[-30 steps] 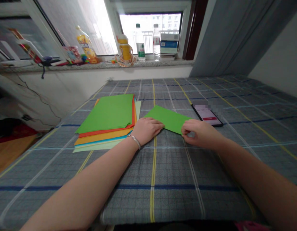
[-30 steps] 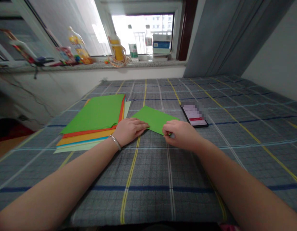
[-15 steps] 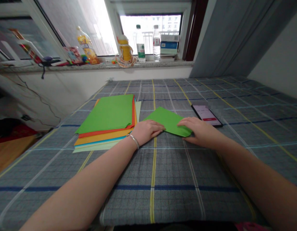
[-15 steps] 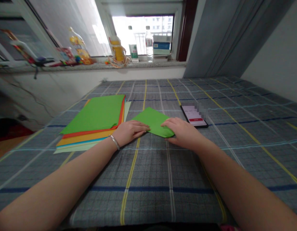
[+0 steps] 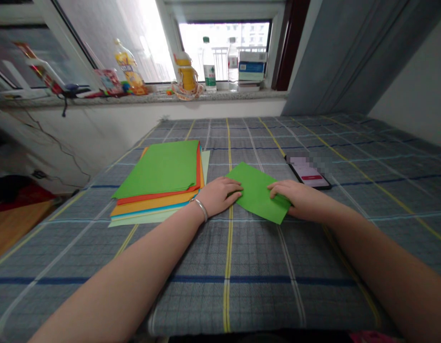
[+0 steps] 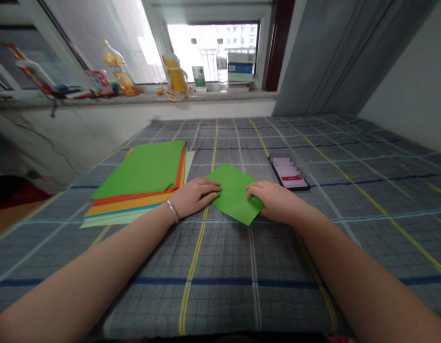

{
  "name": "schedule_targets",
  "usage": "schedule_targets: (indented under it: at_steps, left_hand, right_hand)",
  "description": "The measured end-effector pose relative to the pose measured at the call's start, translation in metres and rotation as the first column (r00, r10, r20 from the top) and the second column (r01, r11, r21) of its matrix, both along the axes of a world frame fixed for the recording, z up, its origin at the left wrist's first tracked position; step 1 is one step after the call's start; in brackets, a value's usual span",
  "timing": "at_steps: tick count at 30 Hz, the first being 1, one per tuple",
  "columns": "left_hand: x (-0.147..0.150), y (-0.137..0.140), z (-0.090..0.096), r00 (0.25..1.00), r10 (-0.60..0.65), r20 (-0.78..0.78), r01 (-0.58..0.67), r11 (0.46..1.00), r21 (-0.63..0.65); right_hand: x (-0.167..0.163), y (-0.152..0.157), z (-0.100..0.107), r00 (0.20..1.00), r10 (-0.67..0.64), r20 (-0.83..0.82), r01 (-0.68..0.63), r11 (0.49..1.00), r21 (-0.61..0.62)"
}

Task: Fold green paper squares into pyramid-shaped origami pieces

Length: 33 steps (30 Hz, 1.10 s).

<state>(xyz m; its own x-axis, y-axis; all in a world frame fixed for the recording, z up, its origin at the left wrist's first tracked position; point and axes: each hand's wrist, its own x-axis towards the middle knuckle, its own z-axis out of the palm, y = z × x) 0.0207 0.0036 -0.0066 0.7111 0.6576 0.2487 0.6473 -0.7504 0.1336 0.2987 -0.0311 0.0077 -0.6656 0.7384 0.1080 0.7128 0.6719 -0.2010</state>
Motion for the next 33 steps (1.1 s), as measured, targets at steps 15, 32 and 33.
schedule_targets:
  at_steps: [15,32,33]
  left_hand:
    - [-0.001,-0.011,0.010,0.851,0.500,-0.161,-0.473,0.862,0.179]
    - [0.012,-0.002,-0.003,0.620,0.504,0.601,-0.109,0.814,-0.570]
    - [0.014,-0.002,-0.005,0.550,0.537,0.639,-0.017,0.773,-0.634]
  right_hand:
    - [0.009,0.000,0.010,0.989,0.064,-0.132,-0.072,0.995,-0.063]
    - [0.002,-0.013,0.023,0.922,-0.024,-0.386,0.058,0.995,0.078]
    - [0.001,-0.013,0.023,0.918,-0.019,-0.397,0.059,0.994,0.089]
